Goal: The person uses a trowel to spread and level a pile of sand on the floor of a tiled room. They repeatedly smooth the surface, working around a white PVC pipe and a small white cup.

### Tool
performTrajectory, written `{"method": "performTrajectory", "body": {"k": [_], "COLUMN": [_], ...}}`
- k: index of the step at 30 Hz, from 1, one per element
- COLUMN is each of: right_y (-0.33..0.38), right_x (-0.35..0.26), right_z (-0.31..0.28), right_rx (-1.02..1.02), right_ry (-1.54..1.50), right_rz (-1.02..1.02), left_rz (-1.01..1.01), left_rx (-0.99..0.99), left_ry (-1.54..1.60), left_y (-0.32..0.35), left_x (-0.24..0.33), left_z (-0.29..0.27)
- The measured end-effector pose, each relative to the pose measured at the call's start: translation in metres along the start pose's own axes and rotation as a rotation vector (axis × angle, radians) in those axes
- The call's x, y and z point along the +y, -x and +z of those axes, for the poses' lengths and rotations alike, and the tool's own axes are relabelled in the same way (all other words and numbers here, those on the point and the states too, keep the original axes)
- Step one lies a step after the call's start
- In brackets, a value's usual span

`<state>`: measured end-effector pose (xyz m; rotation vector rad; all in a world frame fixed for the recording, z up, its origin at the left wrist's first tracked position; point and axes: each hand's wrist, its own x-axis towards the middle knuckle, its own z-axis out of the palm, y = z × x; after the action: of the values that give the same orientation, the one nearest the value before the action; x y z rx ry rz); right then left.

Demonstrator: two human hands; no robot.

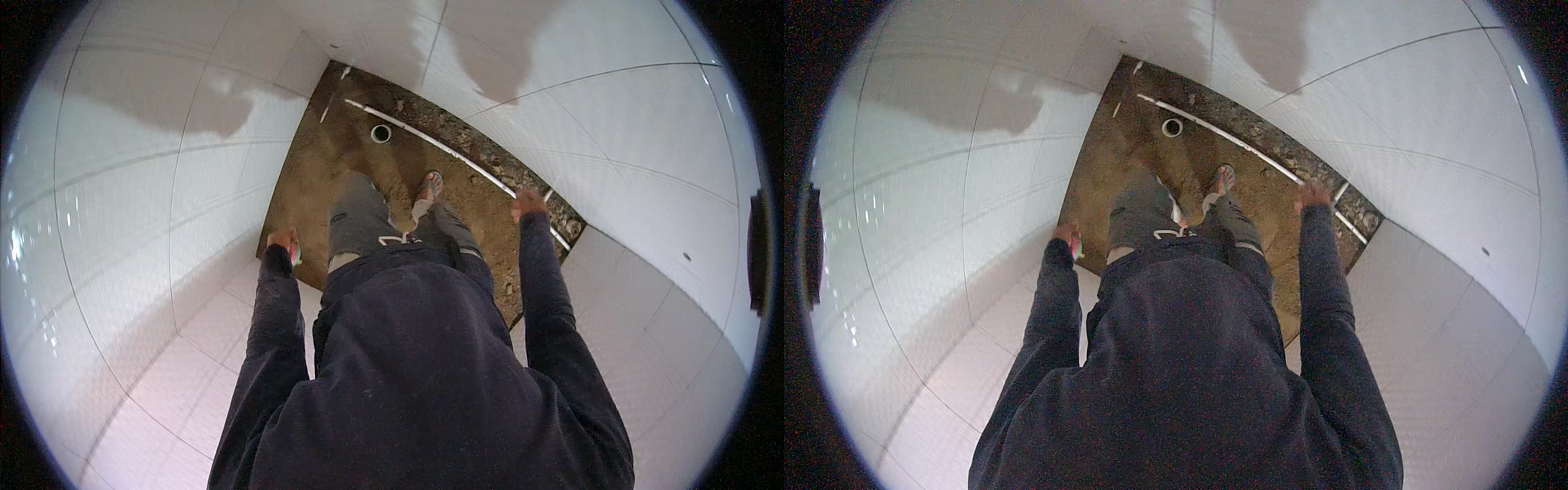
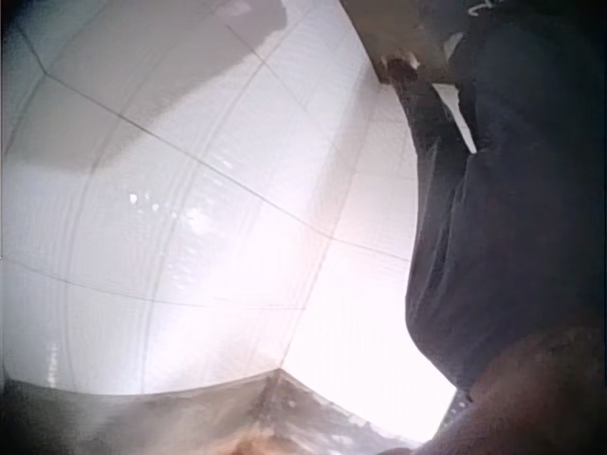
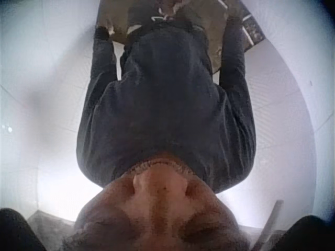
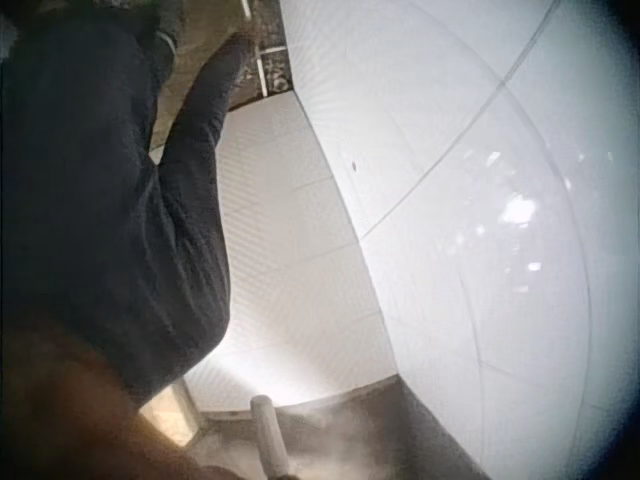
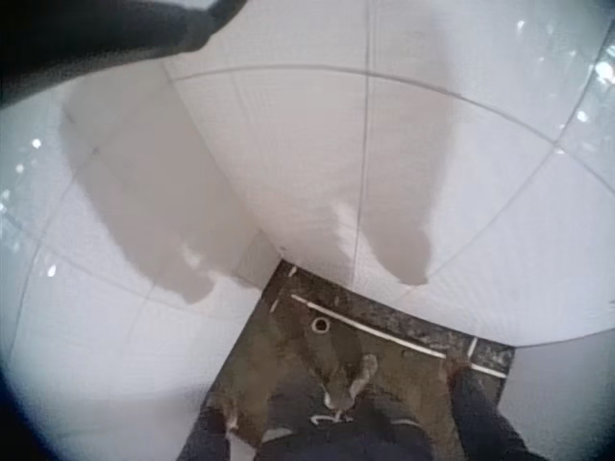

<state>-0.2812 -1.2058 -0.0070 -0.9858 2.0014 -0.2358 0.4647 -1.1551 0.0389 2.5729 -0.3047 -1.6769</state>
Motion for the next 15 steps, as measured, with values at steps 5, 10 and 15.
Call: {"method": "performTrajectory", "body": {"k": [5, 10, 15], "right_y": [0.049, 0.116, 0.191], "right_x": [-0.197, -0.133, 0.065], "right_z": [-0.005, 0.056, 0.244], "right_rx": [0.107, 0.248, -0.353], "right_ry": [-0.556, -0.313, 0.721], "right_rz": [0.024, 0.389, 0.099], "left_rz": [-0.049, 0.002, 0.583], "left_rx": [0.052, 0.037, -0.078], "left_ry": [-0.340, -0.413, -0.478], "left_y": [-0.080, -0.077, -0.094], "left_x": [-0.046, 0.064, 0.192], "left_z": [-0.051, -0.072, -0.113]}}
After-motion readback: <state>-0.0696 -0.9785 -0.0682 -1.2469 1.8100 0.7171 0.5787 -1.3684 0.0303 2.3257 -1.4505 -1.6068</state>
